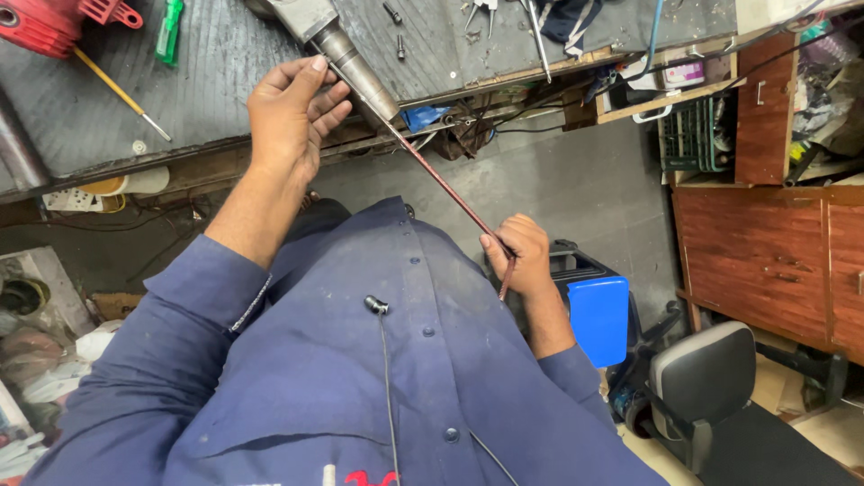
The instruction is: The person assembles a cylindrical metal component with a bearing and a metal bracket on a workbench. They then retrieve a T-shaped metal rod and repeatedly insert and rotate it within the cylinder to test the fit.
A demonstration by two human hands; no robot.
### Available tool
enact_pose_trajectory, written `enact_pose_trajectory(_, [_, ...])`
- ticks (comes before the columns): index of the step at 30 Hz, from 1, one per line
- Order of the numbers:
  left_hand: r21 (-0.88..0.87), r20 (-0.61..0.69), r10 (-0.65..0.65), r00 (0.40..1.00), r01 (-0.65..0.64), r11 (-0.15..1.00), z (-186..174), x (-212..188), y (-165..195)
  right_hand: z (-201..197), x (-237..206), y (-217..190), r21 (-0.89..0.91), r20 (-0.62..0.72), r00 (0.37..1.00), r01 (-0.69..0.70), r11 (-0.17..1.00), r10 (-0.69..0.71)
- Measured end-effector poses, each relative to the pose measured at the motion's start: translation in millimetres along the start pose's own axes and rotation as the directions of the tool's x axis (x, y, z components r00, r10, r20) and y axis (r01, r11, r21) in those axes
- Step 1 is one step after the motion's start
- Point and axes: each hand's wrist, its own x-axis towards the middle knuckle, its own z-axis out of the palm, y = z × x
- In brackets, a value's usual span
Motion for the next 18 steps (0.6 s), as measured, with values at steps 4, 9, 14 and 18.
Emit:
enact_pose_trajectory(4, [-0.016,0.001,-0.014,1.0,0.014,1.0,-4.4,-1.5,0.2,1.8,1.9,-9.8,-0.045,0.001,1.0,0.028,0.999,-0.028])
enact_pose_trajectory(9, [-0.02,0.005,-0.038,0.999,0.038,0.999,-15.2,0.8,2.7,6.9,3.1,-18.8,-0.115,0.007,0.997,0.072,0.991,-0.072])
enact_pose_trajectory(14, [-0.025,0.062,-0.071,0.996,0.073,0.997,-24.4,4.5,5.4,15.1,-0.2,-25.2,-0.132,0.008,0.997,0.071,0.989,-0.07])
enact_pose_trajectory(18, [-0.001,0.101,-0.136,0.986,0.137,0.991,-30.6,8.7,12.9,27.1,-3.8,-34.7,-0.11,-0.021,0.999,0.033,0.993,-0.036])
